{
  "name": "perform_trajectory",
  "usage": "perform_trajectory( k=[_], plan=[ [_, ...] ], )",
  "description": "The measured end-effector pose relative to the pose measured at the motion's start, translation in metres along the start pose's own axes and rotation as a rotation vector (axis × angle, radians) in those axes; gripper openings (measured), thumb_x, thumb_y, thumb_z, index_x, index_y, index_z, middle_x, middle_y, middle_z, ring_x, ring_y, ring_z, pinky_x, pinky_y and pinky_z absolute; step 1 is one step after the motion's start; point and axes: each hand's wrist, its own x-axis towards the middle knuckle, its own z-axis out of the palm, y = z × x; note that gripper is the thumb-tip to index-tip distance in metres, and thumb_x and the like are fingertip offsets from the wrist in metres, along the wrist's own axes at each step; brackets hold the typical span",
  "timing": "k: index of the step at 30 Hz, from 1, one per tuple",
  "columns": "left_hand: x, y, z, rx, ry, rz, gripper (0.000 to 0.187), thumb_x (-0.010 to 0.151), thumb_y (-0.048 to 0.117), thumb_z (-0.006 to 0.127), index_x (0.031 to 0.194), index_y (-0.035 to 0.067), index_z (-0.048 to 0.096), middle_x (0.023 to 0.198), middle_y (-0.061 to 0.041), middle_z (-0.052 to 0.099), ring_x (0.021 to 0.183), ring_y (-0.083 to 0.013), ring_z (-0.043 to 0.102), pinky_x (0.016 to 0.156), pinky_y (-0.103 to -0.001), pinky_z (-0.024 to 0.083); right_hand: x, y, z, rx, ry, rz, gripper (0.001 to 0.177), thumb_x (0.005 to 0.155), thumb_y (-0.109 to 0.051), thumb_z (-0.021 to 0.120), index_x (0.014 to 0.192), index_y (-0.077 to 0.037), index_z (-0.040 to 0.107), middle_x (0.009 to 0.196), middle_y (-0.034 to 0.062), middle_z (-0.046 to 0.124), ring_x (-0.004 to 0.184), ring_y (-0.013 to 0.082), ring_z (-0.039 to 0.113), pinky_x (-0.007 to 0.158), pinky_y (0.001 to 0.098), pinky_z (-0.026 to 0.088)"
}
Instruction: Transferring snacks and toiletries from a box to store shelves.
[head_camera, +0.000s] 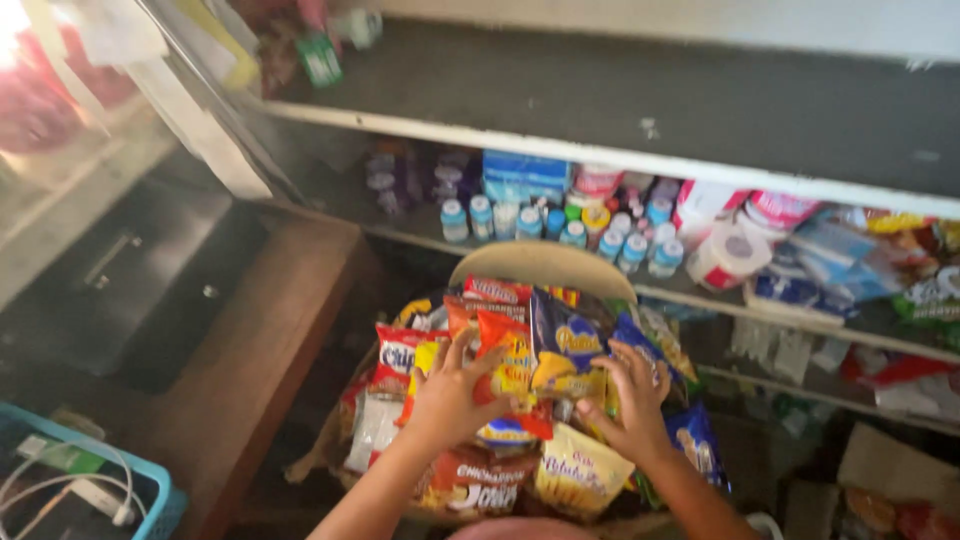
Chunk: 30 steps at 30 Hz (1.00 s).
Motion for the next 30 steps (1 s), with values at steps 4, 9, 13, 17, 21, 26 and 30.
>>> perform_trajectory(
  k=[4, 9, 13, 17, 21, 26, 30],
  plan=[
    [0.012, 0.012, -0.022, 0.078, 0.039, 0.019, 0.074, 0.073, 0.059, 0.081, 0.14, 0.04, 0.058, 0.163, -0.009, 0.028, 0.151, -0.0431, 0.022, 0.11, -0.079, 0.021, 0.026, -0.005, -0.007, 0.032, 0.027, -0.021, 0.067, 0.086, -0.057, 0.064, 0.14, -0.018, 0.055, 0.151, 0.0152, 0.043, 0.143, 0.0357, 0.037, 0.113, 0.062, 0.011],
    [0.04, 0.028, -0.066, 0.125, 0.098, 0.104, 0.075, 0.077, 0.054, 0.079, 0.146, 0.034, 0.055, 0.161, -0.009, 0.03, 0.151, -0.0438, 0.018, 0.108, -0.08, 0.019, 0.082, -0.02, -0.022, -0.02, 0.113, -0.117, 0.06, 0.091, -0.052, 0.06, 0.142, -0.02, 0.055, 0.15, 0.0117, 0.045, 0.144, 0.0349, 0.038, 0.114, 0.0622, 0.012],
    [0.069, 0.05, -0.124, 0.165, 0.261, 0.221, 0.068, 0.076, 0.049, 0.079, 0.139, 0.031, 0.059, 0.157, -0.011, 0.038, 0.148, -0.0433, 0.025, 0.109, -0.073, 0.024, 0.157, -0.048, -0.057, -0.072, 0.199, -0.268, 0.058, 0.092, -0.051, 0.059, 0.14, -0.018, 0.055, 0.149, 0.0119, 0.046, 0.14, 0.0322, 0.04, 0.113, 0.0618, 0.013],
    [0.098, 0.068, -0.193, 0.114, 0.522, 0.459, 0.057, 0.078, 0.042, 0.08, 0.13, 0.023, 0.067, 0.147, -0.014, 0.05, 0.142, -0.0418, 0.038, 0.11, -0.058, 0.036, 0.234, -0.087, -0.097, -0.187, 0.34, -0.343, 0.046, 0.093, -0.044, 0.06, 0.132, -0.021, 0.062, 0.142, 0.0089, 0.05, 0.134, 0.0279, 0.046, 0.115, 0.0604, 0.016],
    [0.131, 0.095, -0.265, 0.097, 0.683, 0.593, 0.048, 0.079, 0.036, 0.079, 0.122, 0.019, 0.072, 0.14, -0.014, 0.056, 0.136, -0.0406, 0.045, 0.107, -0.051, 0.042, 0.318, -0.124, -0.142, -0.254, 0.479, -0.47, 0.043, 0.091, -0.042, 0.063, 0.127, -0.019, 0.065, 0.139, 0.0104, 0.054, 0.133, 0.0302, 0.049, 0.114, 0.0602, 0.018],
    [0.197, 0.111, -0.337, 0.161, 0.775, 0.621, 0.046, 0.079, 0.035, 0.077, 0.122, 0.019, 0.071, 0.136, -0.01, 0.059, 0.131, -0.0372, 0.049, 0.102, -0.051, 0.045, 0.424, -0.152, -0.189, -0.411, 0.588, -0.523, 0.042, 0.091, -0.042, 0.065, 0.126, -0.019, 0.065, 0.135, 0.0098, 0.056, 0.13, 0.0273, 0.051, 0.113, 0.0596, 0.021],
    [0.268, 0.116, -0.383, 0.267, 0.781, 0.516, 0.053, 0.081, 0.038, 0.076, 0.13, 0.018, 0.065, 0.138, -0.011, 0.057, 0.133, -0.0352, 0.048, 0.104, -0.05, 0.047, 0.506, -0.152, -0.208, -0.573, 0.602, -0.432, 0.041, 0.092, -0.042, 0.065, 0.127, -0.018, 0.066, 0.134, 0.0089, 0.056, 0.127, 0.0276, 0.051, 0.113, 0.0586, 0.022]
  ],
)
